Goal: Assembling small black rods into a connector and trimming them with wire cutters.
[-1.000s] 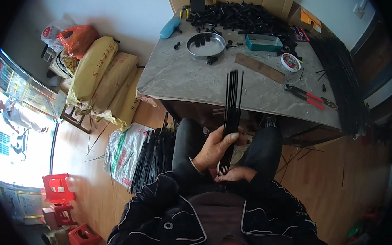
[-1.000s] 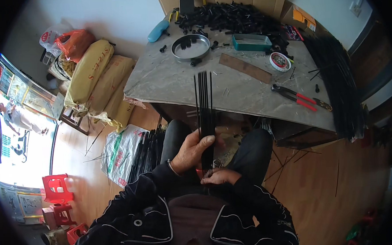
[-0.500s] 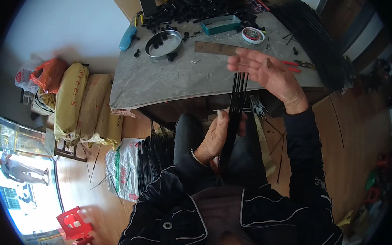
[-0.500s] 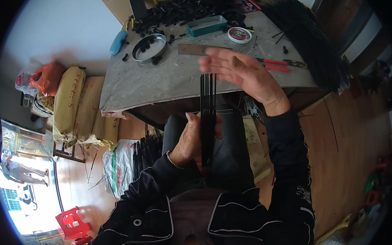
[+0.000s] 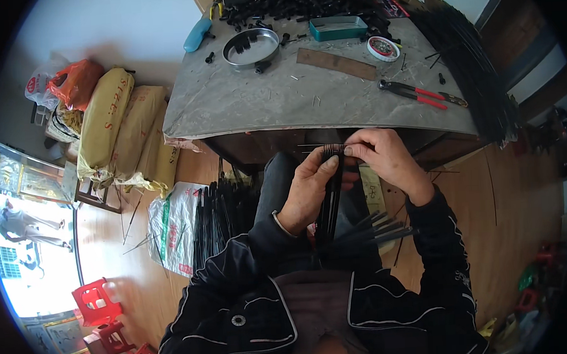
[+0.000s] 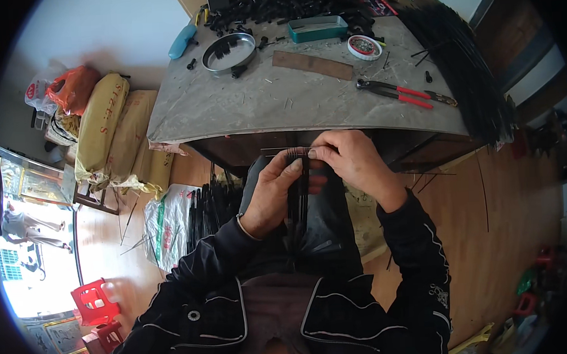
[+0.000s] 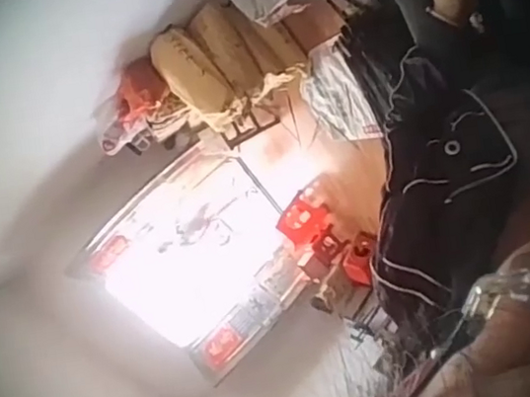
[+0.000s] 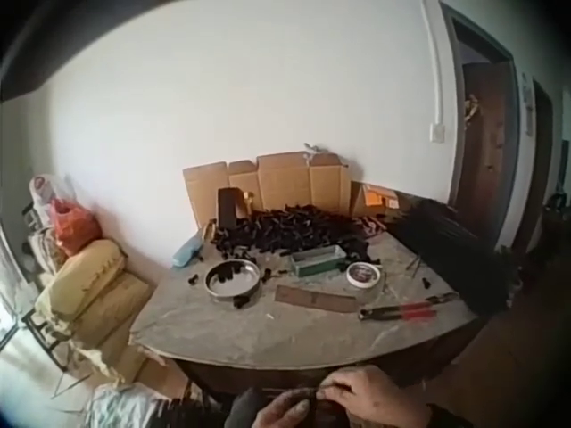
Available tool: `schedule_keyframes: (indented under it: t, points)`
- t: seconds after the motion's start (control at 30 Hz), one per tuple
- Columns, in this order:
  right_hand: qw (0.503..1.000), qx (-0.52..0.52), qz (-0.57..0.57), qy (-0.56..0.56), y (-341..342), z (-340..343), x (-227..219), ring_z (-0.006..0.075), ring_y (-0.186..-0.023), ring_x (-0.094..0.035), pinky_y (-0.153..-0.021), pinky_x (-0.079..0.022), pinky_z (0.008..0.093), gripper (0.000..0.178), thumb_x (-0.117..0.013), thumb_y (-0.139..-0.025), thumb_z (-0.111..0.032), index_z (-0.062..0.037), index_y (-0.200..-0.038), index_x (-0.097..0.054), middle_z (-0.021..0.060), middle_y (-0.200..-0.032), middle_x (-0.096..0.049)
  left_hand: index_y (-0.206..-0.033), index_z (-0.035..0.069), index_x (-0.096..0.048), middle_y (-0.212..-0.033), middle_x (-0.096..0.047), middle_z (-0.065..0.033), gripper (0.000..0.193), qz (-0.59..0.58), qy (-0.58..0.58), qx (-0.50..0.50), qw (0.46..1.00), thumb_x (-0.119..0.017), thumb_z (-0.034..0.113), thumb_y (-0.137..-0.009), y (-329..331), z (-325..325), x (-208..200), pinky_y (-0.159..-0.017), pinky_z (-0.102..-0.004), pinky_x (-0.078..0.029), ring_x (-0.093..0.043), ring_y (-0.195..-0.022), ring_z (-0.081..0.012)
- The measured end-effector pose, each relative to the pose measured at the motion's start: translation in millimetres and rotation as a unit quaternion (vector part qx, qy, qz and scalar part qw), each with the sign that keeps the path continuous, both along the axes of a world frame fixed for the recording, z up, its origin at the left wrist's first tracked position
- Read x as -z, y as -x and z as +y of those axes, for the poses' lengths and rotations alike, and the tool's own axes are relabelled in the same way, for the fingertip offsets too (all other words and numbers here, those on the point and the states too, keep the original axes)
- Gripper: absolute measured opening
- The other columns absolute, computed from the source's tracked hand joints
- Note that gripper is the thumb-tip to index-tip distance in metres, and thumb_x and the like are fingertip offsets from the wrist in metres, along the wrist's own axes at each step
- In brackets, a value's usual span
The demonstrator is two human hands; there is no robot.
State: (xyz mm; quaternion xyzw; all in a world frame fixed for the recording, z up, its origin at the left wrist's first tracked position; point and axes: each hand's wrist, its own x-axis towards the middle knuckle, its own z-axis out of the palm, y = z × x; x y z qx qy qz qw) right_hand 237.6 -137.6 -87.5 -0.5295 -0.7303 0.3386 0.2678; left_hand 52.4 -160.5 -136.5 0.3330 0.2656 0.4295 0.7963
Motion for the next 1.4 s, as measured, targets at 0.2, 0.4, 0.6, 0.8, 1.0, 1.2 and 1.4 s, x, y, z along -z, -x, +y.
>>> schedule_keyframes:
  t: [0.2,0.4,0.6,0.8,1.0,1.2,1.4]
  points:
    - [0.998,0.012,0.044,-0.031,-4,1,2,0.0107,-0.066,-0.058,-0.061,-0.045,0.0257,0.011,-0.064,-0.085,-0.007,0.0027,-0.089,-0.066,0.0059,-0.071,-0.064,-0.131,0.003,-0.044,-0.119,-0.06,-0.0124,0.033,0.002,-0.004,-0.008,1.0,-0.04,0.02,-0.103,-1,3,-7,-0.083,-0.0347,-0.053,-0.064,-0.098,-0.0221]
    - [0.991,0.016,0.112,0.075,-7,4,-5,0.0135,-0.077,-0.063,-0.07,-0.05,0.0269,0.017,-0.064,-0.084,-0.004,0.0042,-0.099,-0.065,0.0074,-0.084,-0.068,-0.131,0.003,-0.047,-0.114,-0.061,-0.0068,0.035,0.0,-0.019,-0.004,1.0,-0.04,0.023,-0.103,4,7,-3,-0.076,-0.029,-0.054,-0.063,-0.095,-0.0152]
    - [0.906,-0.164,0.2,0.334,-29,-1,43,0.0137,-0.089,-0.062,-0.081,-0.051,0.0296,0.03,-0.067,-0.082,-0.005,0.002,-0.111,-0.061,0.0063,-0.098,-0.066,-0.129,-0.001,-0.051,-0.127,-0.055,-0.0075,0.034,0.094,-0.124,0.006,0.988,-0.042,0.017,-0.101,12,14,11,-0.093,-0.0267,-0.044,-0.055,-0.107,-0.0123]
    - [0.814,0.072,0.511,0.267,45,-33,86,0.0195,-0.088,-0.065,-0.08,-0.052,0.0309,0.021,-0.06,-0.087,-0.005,0.0034,-0.106,-0.062,0.0115,-0.095,-0.067,-0.139,0.008,-0.046,-0.095,-0.063,0.0019,0.04,0.121,-0.062,0.103,0.985,-0.046,0.016,-0.1,17,21,-24,-0.068,-0.0185,-0.046,-0.054,-0.073,-0.0039]
    - [0.761,0.073,0.561,0.318,54,-31,64,0.0314,-0.095,-0.066,-0.085,-0.054,0.0413,0.025,-0.048,-0.094,-0.008,0.0062,-0.113,-0.056,0.0202,-0.105,-0.064,-0.144,0.01,-0.038,-0.089,-0.065,-0.0008,0.048,0.157,-0.106,0.231,0.954,-0.05,0.022,-0.099,49,85,-7,-0.057,-0.0207,-0.047,-0.054,-0.062,-0.0057]
    - [0.708,0.098,0.595,0.369,42,-16,77,0.0355,-0.104,-0.063,-0.09,-0.052,0.0468,0.026,-0.047,-0.095,-0.006,0.0034,-0.118,-0.053,0.0222,-0.113,-0.061,-0.122,0.003,-0.06,-0.096,-0.069,-0.0093,0.035,0.431,-0.34,0.05,0.834,-0.06,0.019,-0.091,43,268,-95,-0.062,-0.0268,-0.053,-0.066,-0.071,-0.0132]
    - [0.697,0.137,0.589,0.386,34,0,84,0.0359,-0.104,-0.062,-0.092,-0.05,0.0483,0.025,-0.048,-0.095,-0.006,0.0039,-0.117,-0.054,0.0234,-0.114,-0.061,-0.089,0.008,-0.073,-0.086,-0.065,-0.0106,0.013,0.505,-0.607,-0.179,0.586,-0.063,0.012,-0.081,-20,423,-63,-0.074,-0.0381,-0.053,-0.065,-0.081,-0.0282]
